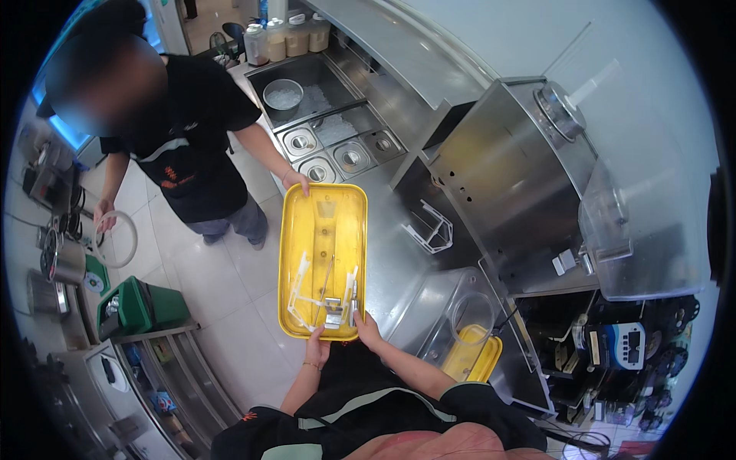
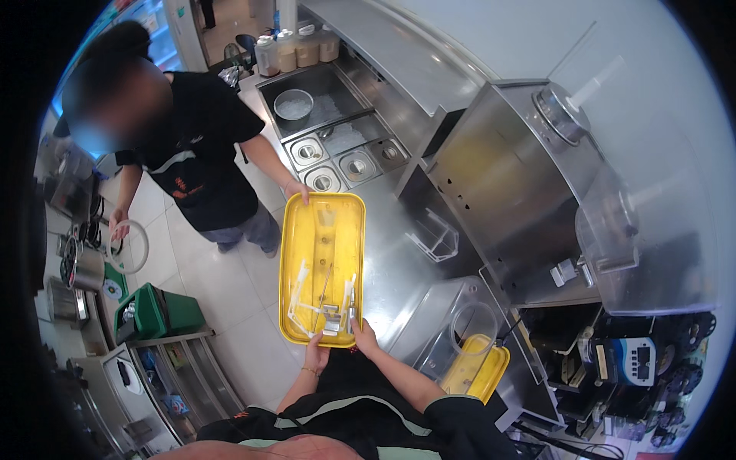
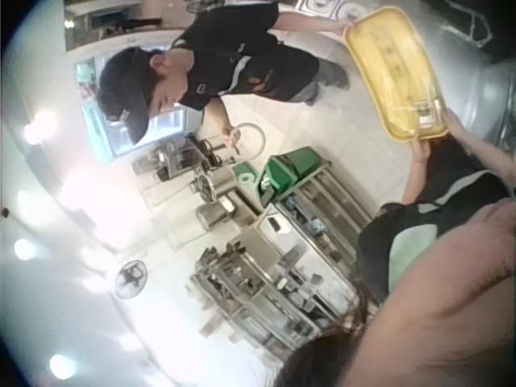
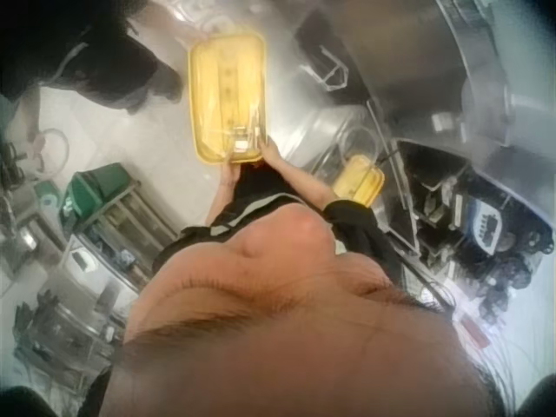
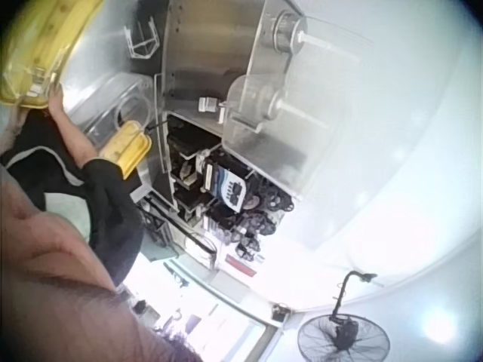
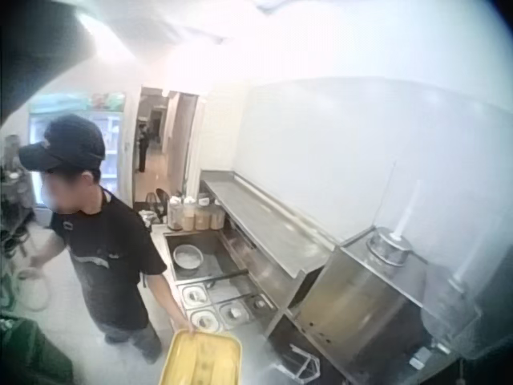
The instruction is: The person disassembles a juice dispenser by removing the dispensing nozzle and main container, handling a yellow tray and various internal components by hand.
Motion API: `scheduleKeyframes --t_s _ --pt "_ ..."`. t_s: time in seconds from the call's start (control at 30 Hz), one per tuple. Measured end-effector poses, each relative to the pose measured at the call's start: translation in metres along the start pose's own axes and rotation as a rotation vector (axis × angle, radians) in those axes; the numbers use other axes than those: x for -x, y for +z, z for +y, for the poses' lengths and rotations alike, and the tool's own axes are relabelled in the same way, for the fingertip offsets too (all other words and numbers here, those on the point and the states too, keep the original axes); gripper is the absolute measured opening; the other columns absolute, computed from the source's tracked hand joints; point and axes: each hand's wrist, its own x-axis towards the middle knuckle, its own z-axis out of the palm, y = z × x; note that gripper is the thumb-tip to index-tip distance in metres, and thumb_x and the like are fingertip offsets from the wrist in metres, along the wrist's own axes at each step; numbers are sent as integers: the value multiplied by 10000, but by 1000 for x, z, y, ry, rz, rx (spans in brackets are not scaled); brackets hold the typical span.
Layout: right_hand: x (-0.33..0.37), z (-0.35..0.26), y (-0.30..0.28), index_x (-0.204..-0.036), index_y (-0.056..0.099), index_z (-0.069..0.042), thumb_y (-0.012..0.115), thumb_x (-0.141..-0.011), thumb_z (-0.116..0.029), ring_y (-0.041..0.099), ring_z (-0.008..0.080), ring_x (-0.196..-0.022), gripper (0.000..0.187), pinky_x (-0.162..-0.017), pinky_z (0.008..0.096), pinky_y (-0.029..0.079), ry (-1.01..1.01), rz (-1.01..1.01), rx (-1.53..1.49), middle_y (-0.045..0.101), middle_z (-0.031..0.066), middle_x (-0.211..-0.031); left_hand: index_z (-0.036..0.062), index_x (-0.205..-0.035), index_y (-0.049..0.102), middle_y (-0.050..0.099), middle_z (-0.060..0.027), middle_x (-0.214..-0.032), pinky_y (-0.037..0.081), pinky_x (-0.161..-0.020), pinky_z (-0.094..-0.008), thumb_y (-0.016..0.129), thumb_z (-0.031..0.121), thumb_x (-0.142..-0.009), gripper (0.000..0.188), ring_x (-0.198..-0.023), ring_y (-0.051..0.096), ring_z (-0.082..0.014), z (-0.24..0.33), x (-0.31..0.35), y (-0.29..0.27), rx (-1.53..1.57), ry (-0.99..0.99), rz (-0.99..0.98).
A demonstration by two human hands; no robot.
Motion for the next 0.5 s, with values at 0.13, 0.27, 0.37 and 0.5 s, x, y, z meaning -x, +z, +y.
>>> scheduleKeyframes --t_s 0.13,0.27,0.37,0.5 --pt "36 30 12 -1143 499 25 399 -950 -374 551 195 -935 454 -837 292 416 -11 107 -2 594 144 -987 48 -1195 475 563 -75 -1147 419 -943 -355 583 59 -812 398 -1064 537 -208 3 20 -20 -73 -61 10" --pt "50 50 7 -1125 481 21 381 -952 -380 580 213 -913 448 -791 310 475 -35 106 -17 580 146 -966 57 -1212 455 557 -83 -1156 425 -935 -368 591 29 -796 439 -1063 539 -220 -2 18 -28 -129 -101 -29" --pt "48 26 -7 -1153 422 12 370 -947 -400 614 248 -869 463 -702 364 553 250 -40 -405 564 153 -973 42 -1220 437 546 -92 -1172 428 -930 -370 580 25 -798 446 -1065 538 -234 -14 0 -32 -98 -132 -66" --pt "17 66 -19 -1211 359 11 380 -936 -423 633 269 -835 514 -643 401 577 338 -36 -474 557 161 -1007 43 -1215 443 542 -100 -1176 435 -925 -388 572 28 -801 433 -1071 533 -242 -36 -14 -21 -93 -182 -62"
